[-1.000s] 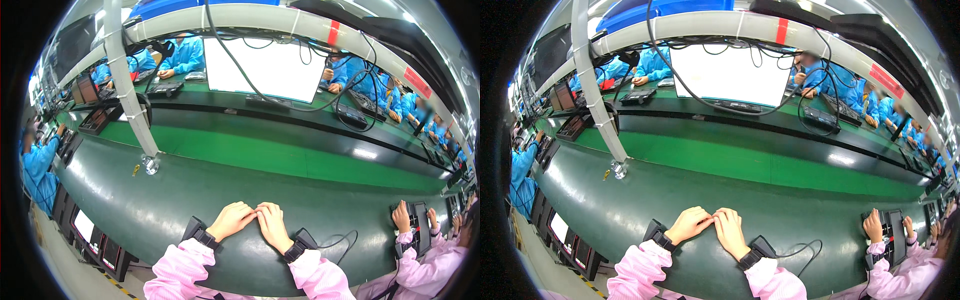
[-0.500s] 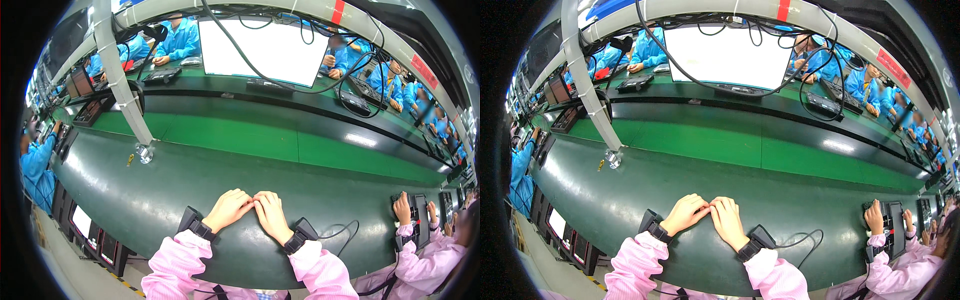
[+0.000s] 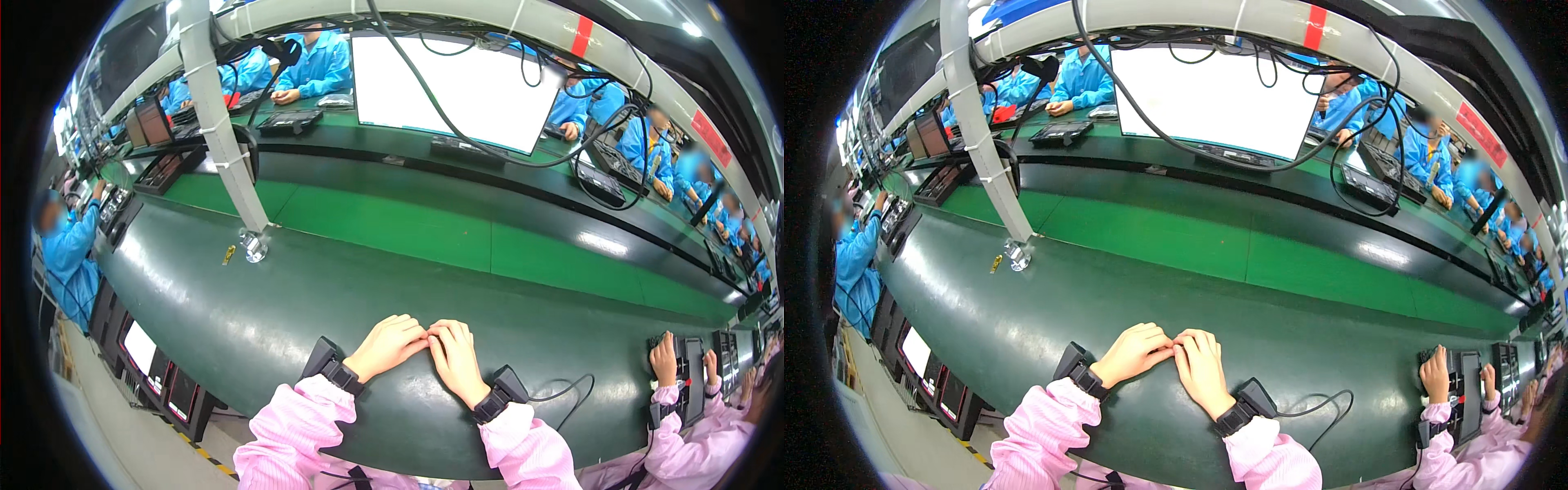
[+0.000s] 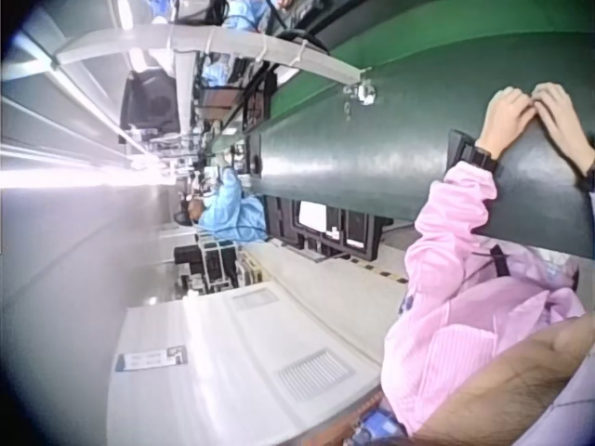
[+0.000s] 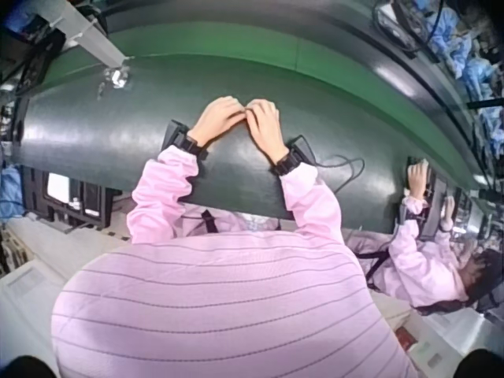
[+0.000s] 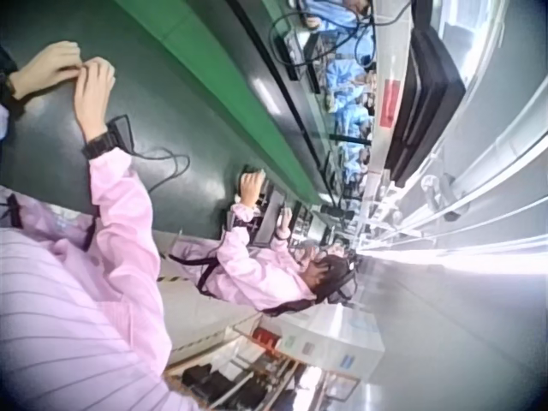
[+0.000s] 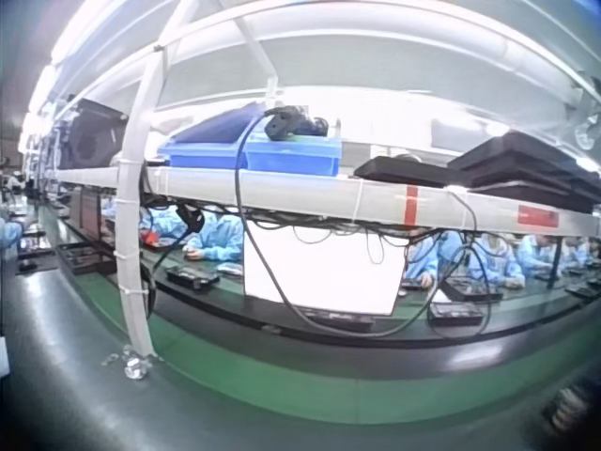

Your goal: Testing and inspecting electronic panels or tablet screens on a factory assembly line.

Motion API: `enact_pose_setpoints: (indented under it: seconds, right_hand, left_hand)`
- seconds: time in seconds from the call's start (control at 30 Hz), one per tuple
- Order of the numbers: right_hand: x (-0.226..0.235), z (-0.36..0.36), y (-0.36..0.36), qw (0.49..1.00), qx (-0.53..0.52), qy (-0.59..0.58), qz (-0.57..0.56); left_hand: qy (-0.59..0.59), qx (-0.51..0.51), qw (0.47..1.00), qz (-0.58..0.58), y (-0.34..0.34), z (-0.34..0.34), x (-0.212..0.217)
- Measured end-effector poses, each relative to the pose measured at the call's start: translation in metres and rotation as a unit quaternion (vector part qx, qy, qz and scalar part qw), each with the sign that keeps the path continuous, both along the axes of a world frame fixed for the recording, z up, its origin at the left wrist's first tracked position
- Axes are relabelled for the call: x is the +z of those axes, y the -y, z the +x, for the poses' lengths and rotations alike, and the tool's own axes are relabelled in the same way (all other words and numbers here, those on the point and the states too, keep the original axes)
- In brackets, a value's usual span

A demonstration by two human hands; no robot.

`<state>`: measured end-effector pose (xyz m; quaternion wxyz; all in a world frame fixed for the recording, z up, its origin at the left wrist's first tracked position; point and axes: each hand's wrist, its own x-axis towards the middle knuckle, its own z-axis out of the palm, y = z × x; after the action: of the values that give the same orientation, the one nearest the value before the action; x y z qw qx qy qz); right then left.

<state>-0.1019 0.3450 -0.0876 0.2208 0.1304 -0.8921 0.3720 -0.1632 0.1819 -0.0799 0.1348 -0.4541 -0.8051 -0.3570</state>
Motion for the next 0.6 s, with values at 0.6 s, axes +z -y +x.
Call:
enact_pose_setpoints:
  seconds: [0.6]
  right_hand:
    - [0.013, 0.042, 0.047, 0.949, 0.291, -0.089, 0.083]
  left_hand:
    - [0.022, -0.015, 1.0, -0.001, -0.001, -0.002, -0.003]
